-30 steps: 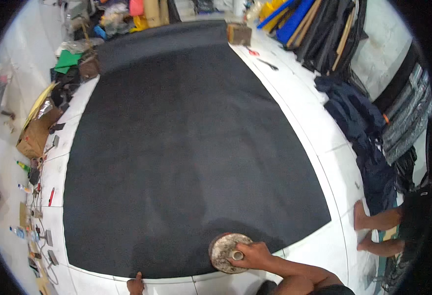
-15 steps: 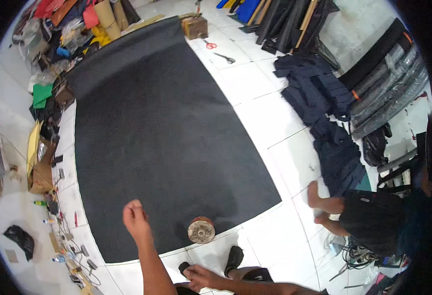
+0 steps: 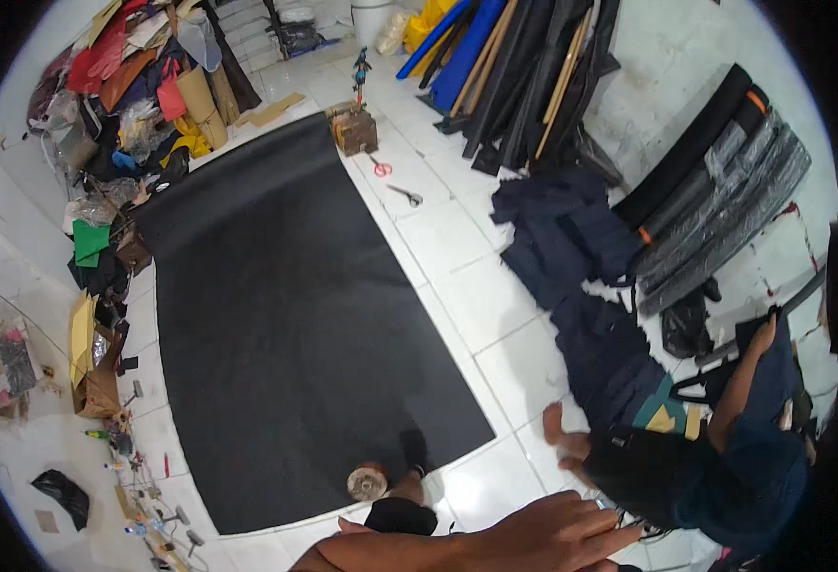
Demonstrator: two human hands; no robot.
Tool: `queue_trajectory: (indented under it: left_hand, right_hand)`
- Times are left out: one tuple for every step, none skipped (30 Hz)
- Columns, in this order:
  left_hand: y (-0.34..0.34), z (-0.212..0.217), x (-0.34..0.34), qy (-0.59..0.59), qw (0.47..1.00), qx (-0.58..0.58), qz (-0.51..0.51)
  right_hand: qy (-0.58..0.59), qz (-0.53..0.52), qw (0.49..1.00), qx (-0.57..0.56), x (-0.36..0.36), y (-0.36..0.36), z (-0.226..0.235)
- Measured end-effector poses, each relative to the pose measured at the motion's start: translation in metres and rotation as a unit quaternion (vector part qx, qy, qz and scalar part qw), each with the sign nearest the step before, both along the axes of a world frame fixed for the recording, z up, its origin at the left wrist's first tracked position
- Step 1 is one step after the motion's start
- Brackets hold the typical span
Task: The person cuts sheets of fabric with scissors, folds and aligns the layers on top of each other on the floor, and places a cylindrical weight on the fabric.
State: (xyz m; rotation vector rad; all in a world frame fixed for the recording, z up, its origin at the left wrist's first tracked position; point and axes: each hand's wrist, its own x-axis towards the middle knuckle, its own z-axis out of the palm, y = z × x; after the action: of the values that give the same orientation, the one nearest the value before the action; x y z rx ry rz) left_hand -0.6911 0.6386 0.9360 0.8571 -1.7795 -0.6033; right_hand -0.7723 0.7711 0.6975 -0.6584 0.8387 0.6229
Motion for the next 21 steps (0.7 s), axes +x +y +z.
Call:
queue_trajectory:
  left_hand:
    - [-0.013, 0.000, 0.009, 0.001, 1.000, -0.013, 0.001]
    - [-0.026, -0.002, 0.019, -0.011, 1.000, -0.009, -0.020]
    - [-0.040, 0.002, 0.031, -0.026, 0.999, -0.006, -0.041]
    - [-0.054, 0.009, 0.046, -0.024, 0.999, -0.025, -0.023]
    - [-0.070, 0.011, 0.059, -0.024, 0.999, -0.029, -0.016]
    - [-0.087, 0.009, 0.071, -0.009, 0.999, -0.035, -0.022]
    - [-0.105, 0.008, 0.086, 0.005, 0.999, -0.039, -0.027]
    - [-0.123, 0.010, 0.103, 0.016, 0.999, -0.025, -0.018]
    - [-0.145, 0.011, 0.119, 0.014, 1.000, -0.023, -0.010]
    - [-0.166, 0.014, 0.134, 0.006, 1.000, -0.014, 0.010]
    - [-0.187, 0.018, 0.150, -0.004, 1.000, -0.004, 0.030]
    - [-0.204, 0.027, 0.165, -0.028, 0.999, 0.014, 0.037]
    - [-0.227, 0.030, 0.177, -0.032, 0.999, 0.018, 0.039]
    - [-0.249, 0.034, 0.189, -0.026, 0.999, 0.030, 0.008]
    - [-0.270, 0.038, 0.200, -0.020, 0.999, 0.043, -0.024]
    - [-0.292, 0.040, 0.210, -0.028, 0.997, 0.057, -0.034]
    - [-0.313, 0.040, 0.219, -0.032, 0.997, 0.060, -0.032]
    - [-0.335, 0.039, 0.227, -0.035, 0.998, 0.057, -0.019]
    - [-0.357, 0.035, 0.235, -0.038, 0.998, 0.056, 0.000]
    - [-0.381, 0.021, 0.237, -0.038, 0.997, 0.060, 0.012]
    - [-0.408, -0.003, 0.239, -0.058, 0.997, 0.059, 0.006]
  right_hand:
    - [-0.003, 0.006, 1.000, -0.029, 0.006, -0.022, -0.006]
    - [-0.006, 0.014, 0.998, -0.057, 0.013, -0.044, -0.012]
    - [-0.011, 0.021, 0.996, -0.085, 0.024, -0.067, -0.014]
    - [-0.017, 0.029, 0.993, -0.111, 0.036, -0.090, -0.018]
    - [-0.021, 0.042, 0.990, -0.132, 0.047, -0.113, -0.022]
    - [-0.026, 0.055, 0.987, -0.150, 0.060, -0.136, -0.027]
    - [-0.032, 0.070, 0.983, -0.167, 0.072, -0.159, -0.032]
    - [-0.038, 0.082, 0.979, -0.182, 0.085, -0.182, -0.038]
    - [-0.045, 0.095, 0.975, -0.195, 0.097, -0.204, -0.044]
    - [-0.051, 0.106, 0.972, -0.203, 0.108, -0.221, -0.048]
    - [-0.059, 0.116, 0.969, -0.211, 0.119, -0.237, -0.053]
    - [-0.068, 0.126, 0.965, -0.218, 0.129, -0.253, -0.057]
    - [-0.078, 0.131, 0.961, -0.230, 0.140, -0.274, -0.065]
    - [-0.090, 0.136, 0.956, -0.243, 0.154, -0.295, -0.070]
    - [-0.102, 0.140, 0.951, -0.256, 0.166, -0.316, -0.076]
    - [-0.113, 0.144, 0.946, -0.269, 0.177, -0.338, -0.081]
    - [-0.122, 0.149, 0.940, -0.283, 0.186, -0.360, -0.088]
    - [-0.131, 0.154, 0.934, -0.296, 0.193, -0.383, -0.095]
    - [-0.141, 0.165, 0.927, -0.307, 0.201, -0.407, -0.106]
    - [-0.151, 0.179, 0.919, -0.318, 0.205, -0.431, -0.115]
    - [-0.160, 0.196, 0.910, -0.328, 0.207, -0.457, -0.125]
